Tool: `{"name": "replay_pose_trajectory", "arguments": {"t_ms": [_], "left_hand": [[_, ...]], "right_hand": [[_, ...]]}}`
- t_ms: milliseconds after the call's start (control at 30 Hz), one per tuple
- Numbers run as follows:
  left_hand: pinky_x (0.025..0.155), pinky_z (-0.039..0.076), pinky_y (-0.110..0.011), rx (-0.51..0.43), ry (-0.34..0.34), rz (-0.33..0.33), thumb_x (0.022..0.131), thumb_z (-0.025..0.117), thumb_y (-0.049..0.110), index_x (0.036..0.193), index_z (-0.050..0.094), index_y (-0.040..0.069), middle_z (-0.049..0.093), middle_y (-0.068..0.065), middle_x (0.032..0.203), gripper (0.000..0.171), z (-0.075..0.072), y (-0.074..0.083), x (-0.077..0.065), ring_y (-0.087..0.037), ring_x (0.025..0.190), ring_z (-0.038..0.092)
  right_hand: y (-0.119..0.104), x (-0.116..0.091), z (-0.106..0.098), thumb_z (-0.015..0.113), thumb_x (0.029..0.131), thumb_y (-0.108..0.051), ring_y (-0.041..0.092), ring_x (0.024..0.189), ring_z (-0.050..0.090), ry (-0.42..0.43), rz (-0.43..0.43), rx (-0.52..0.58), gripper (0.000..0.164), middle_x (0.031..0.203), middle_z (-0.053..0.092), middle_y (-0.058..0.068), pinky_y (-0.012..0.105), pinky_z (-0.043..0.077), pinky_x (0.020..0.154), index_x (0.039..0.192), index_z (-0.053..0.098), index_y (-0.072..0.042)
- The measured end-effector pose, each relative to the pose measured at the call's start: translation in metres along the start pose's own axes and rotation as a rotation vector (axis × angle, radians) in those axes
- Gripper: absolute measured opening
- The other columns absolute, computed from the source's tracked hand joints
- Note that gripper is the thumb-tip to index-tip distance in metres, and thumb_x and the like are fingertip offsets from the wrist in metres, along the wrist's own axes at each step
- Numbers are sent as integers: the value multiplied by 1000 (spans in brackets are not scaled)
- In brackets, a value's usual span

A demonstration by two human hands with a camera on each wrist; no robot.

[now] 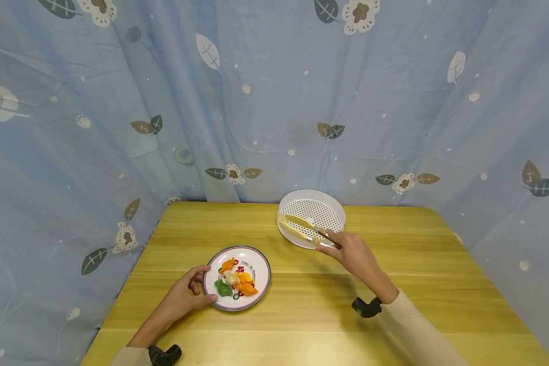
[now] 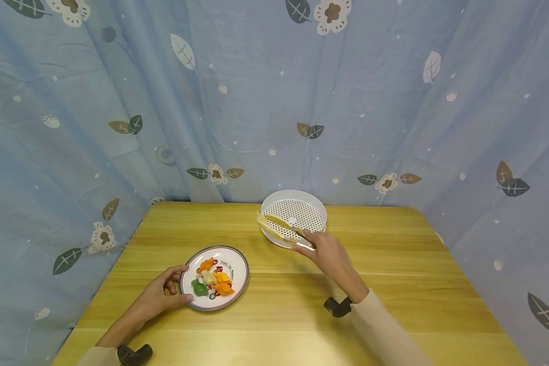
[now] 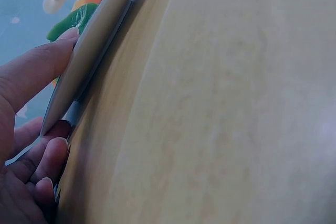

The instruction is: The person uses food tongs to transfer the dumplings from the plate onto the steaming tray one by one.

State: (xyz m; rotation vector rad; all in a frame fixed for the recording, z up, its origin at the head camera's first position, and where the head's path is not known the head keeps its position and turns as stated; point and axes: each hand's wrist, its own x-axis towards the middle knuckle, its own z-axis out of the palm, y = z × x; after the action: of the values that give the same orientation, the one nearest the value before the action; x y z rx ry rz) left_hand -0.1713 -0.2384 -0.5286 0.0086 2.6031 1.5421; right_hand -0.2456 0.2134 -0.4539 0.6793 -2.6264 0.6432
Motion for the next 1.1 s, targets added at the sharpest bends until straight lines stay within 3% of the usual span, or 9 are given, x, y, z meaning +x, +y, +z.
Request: {"name": "replay_pose_trajectory", "arguments": {"t_ms": [167, 267, 333, 467, 533, 633, 933, 1100], "left_hand": [[70, 40, -29, 9, 2, -2, 74, 95, 29, 146, 54, 16, 54, -8, 114, 84, 0, 0, 0, -23, 89, 46], [70, 39, -29, 8, 5, -1, 74, 95, 29, 146, 54, 16, 54, -8, 114, 84, 0, 1, 1, -23, 89, 46], [70, 39, -29, 6, 3, 0, 74, 95, 28, 146, 54, 16, 54, -9, 114, 84, 0, 0, 1, -23, 89, 46], [70, 40, -29, -6, -1, -1, 74, 95, 28, 145, 54, 15, 54, -9, 114, 83, 0, -1, 1, -22, 90, 46], [70, 41, -29, -17, 1, -6, 74, 95, 27, 144, 55, 16, 54, -9, 113, 82, 0, -2, 1, -23, 89, 47], [70, 41, -29, -23, -4, -8, 74, 95, 28, 144, 55, 16, 53, -9, 114, 82, 0, -3, 1, -23, 89, 47], [70, 41, -29, -39, -13, -16, 75, 95, 29, 144, 54, 18, 52, -9, 115, 81, -1, -5, 2, -24, 90, 46], [70, 40, -29, -43, -13, -11, 76, 94, 27, 145, 54, 16, 54, -10, 116, 81, -1, -3, 0, -23, 89, 46]], "right_hand": [[15, 2, -4, 80, 89, -42, 7, 54, 33, 34, 18, -6, 59, 60, 50, -6, 27, 35, 52, 130, 69, -2], [23, 3, -5, 80, 89, -41, 10, 55, 37, 44, 32, -16, 58, 75, 69, 8, 30, 38, 55, 130, 69, -1], [29, 4, -6, 80, 89, -42, 12, 55, 40, 47, 49, -27, 58, 89, 74, 15, 31, 39, 56, 130, 69, -2], [39, 7, -7, 78, 90, -45, 15, 55, 38, 30, 99, -45, 60, 71, 64, 9, 33, 36, 54, 131, 68, -2], [44, 8, -8, 78, 90, -45, 16, 56, 37, 20, 122, -52, 61, 60, 46, 1, 33, 34, 53, 132, 68, -2], [51, 11, -8, 78, 91, -45, 18, 57, 38, 15, 149, -65, 60, 60, 35, -4, 34, 34, 54, 132, 68, -2], [71, 22, -4, 77, 92, -42, 19, 55, 38, -18, 219, -87, 52, 60, 37, 0, 34, 32, 52, 122, 75, 1], [79, 29, -2, 77, 93, -42, 23, 59, 44, -50, 257, -112, 39, 62, 42, 4, 36, 35, 55, 90, 72, -4]]}}
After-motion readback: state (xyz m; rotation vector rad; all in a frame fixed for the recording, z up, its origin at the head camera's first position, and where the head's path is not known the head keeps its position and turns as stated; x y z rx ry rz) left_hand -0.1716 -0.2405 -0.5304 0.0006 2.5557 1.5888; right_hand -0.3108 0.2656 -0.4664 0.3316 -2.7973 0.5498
